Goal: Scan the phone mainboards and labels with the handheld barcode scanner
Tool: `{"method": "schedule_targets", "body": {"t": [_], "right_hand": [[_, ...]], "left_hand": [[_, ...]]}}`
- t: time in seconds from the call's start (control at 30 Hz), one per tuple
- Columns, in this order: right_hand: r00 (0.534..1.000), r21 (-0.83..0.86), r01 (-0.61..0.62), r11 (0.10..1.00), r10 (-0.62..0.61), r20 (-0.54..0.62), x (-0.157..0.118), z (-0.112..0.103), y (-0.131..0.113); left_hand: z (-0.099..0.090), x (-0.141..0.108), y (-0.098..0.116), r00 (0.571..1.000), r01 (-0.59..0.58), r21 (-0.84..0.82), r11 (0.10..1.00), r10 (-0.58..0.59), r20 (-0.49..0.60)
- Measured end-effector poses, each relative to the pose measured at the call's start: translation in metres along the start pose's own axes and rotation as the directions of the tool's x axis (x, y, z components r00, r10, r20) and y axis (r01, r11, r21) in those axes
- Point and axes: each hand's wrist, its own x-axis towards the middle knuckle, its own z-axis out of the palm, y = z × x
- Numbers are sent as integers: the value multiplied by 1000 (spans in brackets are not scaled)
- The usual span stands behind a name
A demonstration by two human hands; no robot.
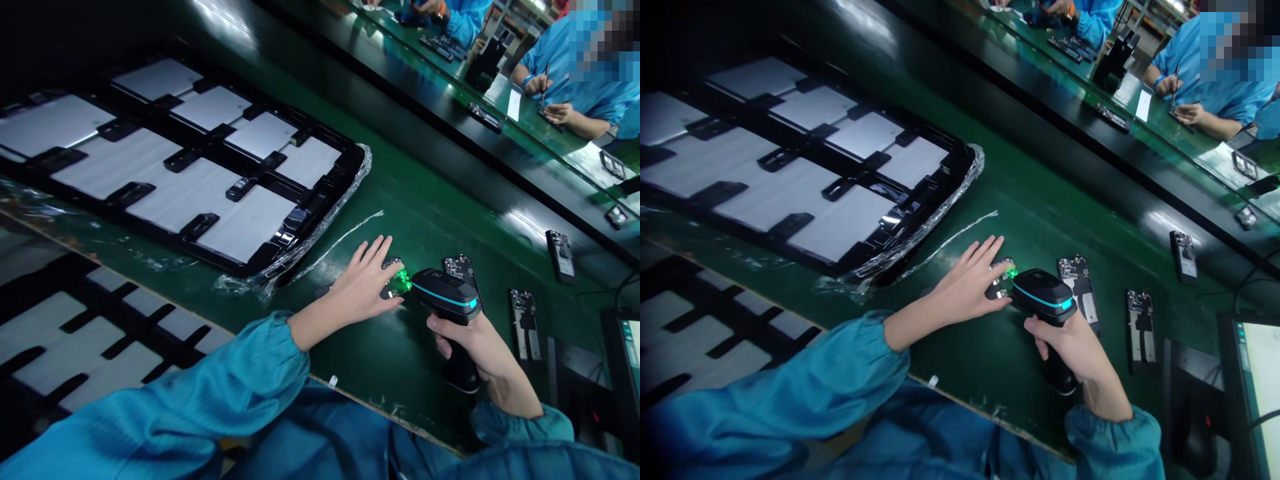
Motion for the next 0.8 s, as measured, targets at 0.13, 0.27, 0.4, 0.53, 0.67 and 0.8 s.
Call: {"method": "schedule_targets", "body": {"t": [0.13,0.27,0.4,0.53,0.67,0.8], "right_hand": [[1000,-19,10,1000,-10,-7,-2,-1,2],[1000,-10,11,1000,-11,-21,-4,0,3],[1000,-8,12,1000,-13,-28,-4,1,5],[999,-6,20,1000,-20,-39,-5,2,8],[999,-15,20,1000,-20,-35,-7,2,10],[998,-7,34,999,-35,-43,-8,2,12]], "left_hand": [[-1,0,0,1000,-5,-26,1000,5,-10],[0,0,0,1000,-6,-32,999,5,-20],[1,0,-1,1000,-11,-28,1000,11,-26],[0,0,-1,1000,-3,-9,1000,3,-8],[-1,1,0,1000,4,-7,1000,-4,6],[2,0,-1,1000,8,-4,1000,-8,-7]]}}
